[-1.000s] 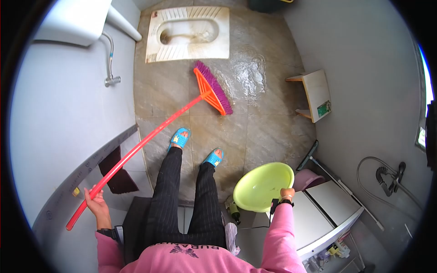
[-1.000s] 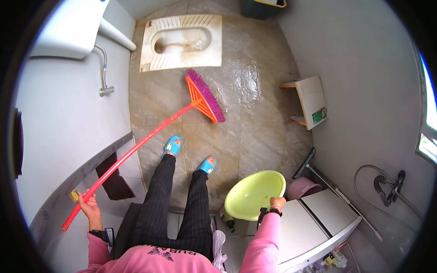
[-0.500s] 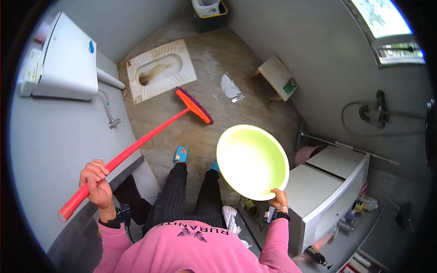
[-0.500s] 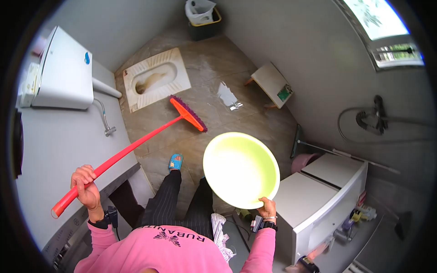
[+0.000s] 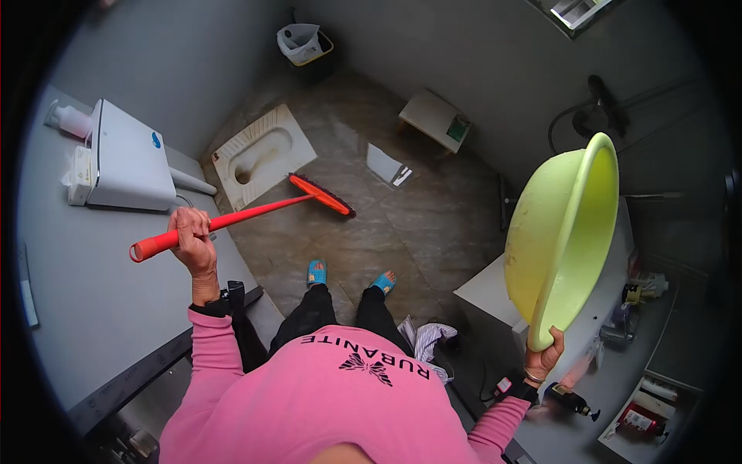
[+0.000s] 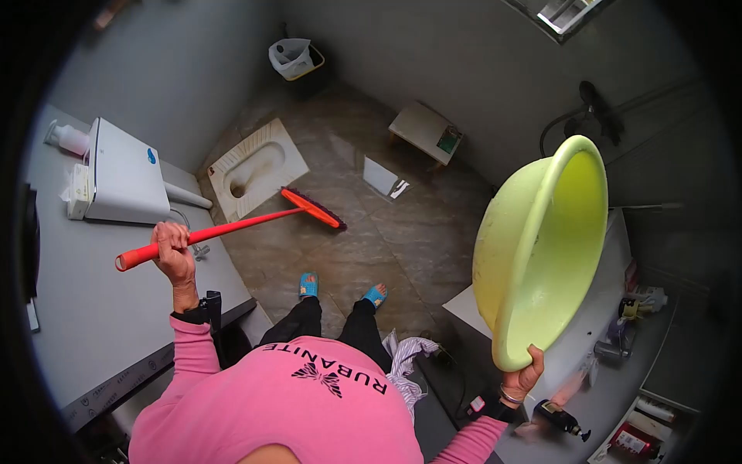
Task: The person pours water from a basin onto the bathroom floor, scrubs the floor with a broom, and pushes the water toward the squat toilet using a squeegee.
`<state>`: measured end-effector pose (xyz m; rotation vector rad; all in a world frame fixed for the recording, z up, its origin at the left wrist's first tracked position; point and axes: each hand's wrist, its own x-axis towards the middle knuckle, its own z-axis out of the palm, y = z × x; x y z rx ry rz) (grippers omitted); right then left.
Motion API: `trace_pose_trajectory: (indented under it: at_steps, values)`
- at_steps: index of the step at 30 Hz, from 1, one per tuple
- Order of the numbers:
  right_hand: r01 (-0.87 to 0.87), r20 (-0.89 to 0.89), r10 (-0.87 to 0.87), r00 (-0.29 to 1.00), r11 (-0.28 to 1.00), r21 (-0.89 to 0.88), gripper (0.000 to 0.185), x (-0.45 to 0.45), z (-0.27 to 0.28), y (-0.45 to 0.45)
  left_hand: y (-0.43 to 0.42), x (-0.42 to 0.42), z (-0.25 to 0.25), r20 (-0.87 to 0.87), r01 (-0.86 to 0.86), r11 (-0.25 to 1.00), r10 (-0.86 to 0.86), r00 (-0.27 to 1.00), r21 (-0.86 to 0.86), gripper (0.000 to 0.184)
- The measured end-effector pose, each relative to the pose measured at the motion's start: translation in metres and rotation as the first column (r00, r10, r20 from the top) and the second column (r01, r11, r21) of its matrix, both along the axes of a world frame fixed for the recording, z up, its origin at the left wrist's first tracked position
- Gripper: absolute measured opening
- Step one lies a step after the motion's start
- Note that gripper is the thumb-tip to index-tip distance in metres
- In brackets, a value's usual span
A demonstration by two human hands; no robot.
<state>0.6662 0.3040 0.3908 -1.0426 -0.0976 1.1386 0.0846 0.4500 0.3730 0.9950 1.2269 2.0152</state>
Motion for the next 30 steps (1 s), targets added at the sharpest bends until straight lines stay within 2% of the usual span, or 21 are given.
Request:
trace_pose_trajectory:
  at_steps: [3, 5, 7, 9, 11, 12, 13, 14, 16, 17, 18, 19, 21, 25, 27, 28, 30]
  values:
    - [0.104, 0.007, -0.104, 0.995, 0.994, 0.043, 0.046, 0.038, 0.006, -0.025, 0.006, 0.010, -0.002, -0.043, 0.012, 1.000, -0.011, 0.999, 0.027, 0.036]
    - [0.096, 0.014, -0.096, 0.995, 0.995, -0.004, 0.051, 0.044, 0.016, -0.034, 0.010, 0.015, 0.005, -0.032, -0.051, 0.999, 0.051, 0.998, 0.003, 0.037]
    - [0.155, 0.020, -0.156, 0.988, 0.988, 0.024, 0.054, 0.054, 0.014, -0.038, 0.008, 0.009, 0.004, -0.018, -0.079, 0.997, 0.079, 0.997, -0.003, 0.037]
    - [0.170, -0.008, -0.170, 0.985, 0.984, 0.046, 0.054, 0.074, 0.013, -0.052, 0.005, -0.005, -0.001, 0.115, -0.231, 0.972, 0.235, 0.965, -0.049, 0.036]
    - [0.207, -0.035, -0.207, 0.978, 0.978, 0.018, 0.055, 0.090, 0.009, -0.063, -0.001, -0.018, -0.006, 0.135, -0.301, 0.950, 0.309, 0.941, -0.077, 0.035]
    - [0.243, 0.042, -0.242, 0.969, 0.970, -0.005, 0.041, 0.072, 0.027, -0.050, 0.002, -0.017, -0.005, 0.096, -0.362, 0.927, 0.371, 0.924, -0.097, 0.035]
    - [0.170, -0.062, -0.169, 0.984, 0.985, 0.015, 0.040, 0.099, 0.015, -0.069, 0.001, -0.028, -0.013, 0.081, -0.343, 0.932, 0.353, 0.932, -0.119, 0.035]
    - [0.259, 0.002, -0.260, 0.966, 0.965, 0.038, 0.040, 0.084, 0.026, -0.060, 0.001, -0.041, -0.025, 0.078, -0.294, 0.950, 0.302, 0.950, -0.100, 0.033]
    - [0.231, -0.162, -0.202, 0.966, 0.954, 0.191, 0.046, 0.089, 0.031, -0.072, 0.010, -0.022, -0.020, 0.060, -0.331, 0.938, 0.338, 0.939, -0.101, 0.030]
    - [0.235, -0.262, -0.173, 0.949, 0.945, 0.228, 0.057, 0.104, 0.021, -0.088, 0.017, -0.005, -0.011, 0.045, -0.328, 0.938, 0.335, 0.941, -0.110, 0.031]
    - [0.315, -0.367, -0.231, 0.901, 0.930, 0.189, 0.061, 0.110, 0.020, -0.092, 0.024, 0.009, -0.007, 0.051, -0.299, 0.948, 0.306, 0.951, -0.110, 0.031]
    - [0.352, -0.396, -0.266, 0.879, 0.922, 0.161, 0.061, 0.115, 0.018, -0.098, 0.029, 0.020, -0.005, 0.033, -0.280, 0.954, 0.285, 0.958, -0.111, 0.032]
    - [0.434, -0.369, -0.377, 0.850, 0.897, 0.082, 0.057, 0.117, 0.015, -0.103, 0.045, 0.044, 0.001, 0.014, -0.260, 0.959, 0.263, 0.965, -0.116, 0.032]
    - [0.498, -0.303, -0.470, 0.829, 0.867, 0.019, 0.054, 0.138, -0.008, -0.117, 0.072, 0.075, 0.011, 0.019, -0.213, 0.972, 0.216, 0.976, -0.101, 0.033]
    - [0.491, -0.373, -0.455, 0.809, 0.871, 0.002, 0.056, 0.153, -0.013, -0.114, 0.083, 0.088, 0.013, 0.013, -0.207, 0.972, 0.209, 0.978, -0.114, 0.032]
    - [0.509, -0.474, -0.460, 0.751, 0.860, -0.028, 0.057, 0.167, -0.021, -0.111, 0.087, 0.095, 0.012, -0.005, -0.193, 0.975, 0.194, 0.981, -0.107, 0.031]
    - [0.482, -0.464, -0.415, 0.783, 0.876, 0.031, 0.056, 0.198, -0.038, -0.104, 0.099, 0.086, -0.002, -0.021, -0.116, 0.989, 0.115, 0.993, -0.087, 0.026]
